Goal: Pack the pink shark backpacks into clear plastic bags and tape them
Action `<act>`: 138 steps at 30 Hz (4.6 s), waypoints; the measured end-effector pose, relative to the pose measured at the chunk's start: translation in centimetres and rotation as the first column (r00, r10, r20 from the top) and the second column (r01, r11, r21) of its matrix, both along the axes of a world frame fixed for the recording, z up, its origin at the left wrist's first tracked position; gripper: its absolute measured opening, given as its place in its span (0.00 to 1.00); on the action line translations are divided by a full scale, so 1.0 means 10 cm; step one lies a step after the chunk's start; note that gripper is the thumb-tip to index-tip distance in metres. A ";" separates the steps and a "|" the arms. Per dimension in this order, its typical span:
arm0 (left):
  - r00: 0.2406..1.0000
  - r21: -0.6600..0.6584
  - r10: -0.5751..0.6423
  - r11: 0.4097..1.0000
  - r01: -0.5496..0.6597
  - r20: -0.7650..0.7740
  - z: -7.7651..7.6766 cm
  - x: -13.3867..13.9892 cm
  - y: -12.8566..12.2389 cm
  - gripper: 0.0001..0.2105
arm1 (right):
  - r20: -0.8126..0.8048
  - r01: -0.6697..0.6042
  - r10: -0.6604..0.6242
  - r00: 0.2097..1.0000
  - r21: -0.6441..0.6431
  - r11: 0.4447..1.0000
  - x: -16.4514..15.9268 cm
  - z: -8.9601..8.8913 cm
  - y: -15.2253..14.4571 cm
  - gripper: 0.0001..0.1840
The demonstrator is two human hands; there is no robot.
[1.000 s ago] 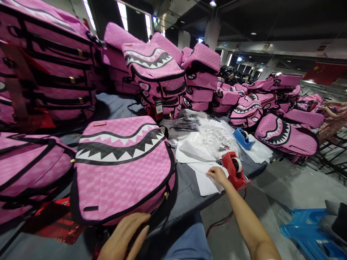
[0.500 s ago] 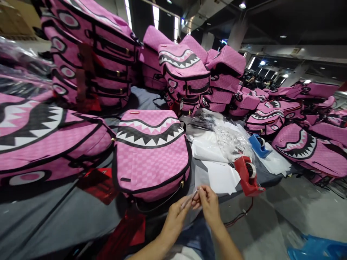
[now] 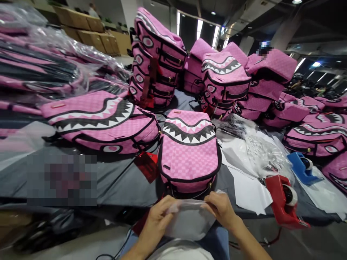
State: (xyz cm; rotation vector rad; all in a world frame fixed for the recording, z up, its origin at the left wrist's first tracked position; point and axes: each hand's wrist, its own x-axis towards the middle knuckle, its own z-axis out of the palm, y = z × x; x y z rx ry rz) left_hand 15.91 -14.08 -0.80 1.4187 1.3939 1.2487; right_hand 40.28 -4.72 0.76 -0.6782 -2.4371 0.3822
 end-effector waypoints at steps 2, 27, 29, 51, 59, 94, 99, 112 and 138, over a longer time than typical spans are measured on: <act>0.983 -0.085 0.170 0.983 -0.164 0.068 -0.09 -0.10 0.07 0.15 | 0.017 0.030 -0.029 0.999 -0.033 0.999 -0.08 -0.03 -0.04 0.15; 0.844 0.534 0.125 0.819 0.210 -0.522 -0.14 0.06 0.36 0.07 | 0.164 0.053 -0.056 0.985 0.020 0.998 -0.04 -0.01 -0.05 0.21; 0.861 0.585 0.141 0.786 0.203 -0.489 -0.22 0.02 0.36 0.04 | 0.124 0.208 -0.183 0.975 -0.230 0.951 0.12 0.00 -0.08 0.19; 0.767 0.556 0.189 0.793 0.250 -0.613 -0.33 -0.02 0.30 0.09 | -0.380 0.572 -0.537 0.753 -0.026 0.820 0.11 -0.50 0.14 0.10; 0.640 0.680 0.467 0.724 0.120 -0.610 -0.32 0.05 0.12 0.10 | -0.122 0.187 -0.147 0.982 0.475 0.860 -0.08 -0.37 0.16 0.19; 0.302 0.377 0.235 0.692 0.615 -0.924 1.28 -0.48 0.70 0.09 | 0.315 -0.359 0.290 0.904 0.190 0.914 -0.16 1.61 0.70 0.21; 0.443 0.602 0.414 0.623 0.500 -0.796 1.45 -0.45 0.63 0.08 | 0.140 -0.235 0.190 0.972 0.479 0.846 -0.24 1.56 0.60 0.08; 0.556 0.735 0.484 0.493 0.465 -0.676 1.47 -0.52 0.62 0.06 | -0.198 0.017 0.146 0.969 0.647 0.762 -0.46 1.36 0.57 0.08; 0.560 0.853 0.662 0.490 0.179 -0.498 0.27 -0.21 0.44 0.13 | -0.221 0.110 0.026 0.975 0.580 0.807 -0.38 0.11 0.29 0.08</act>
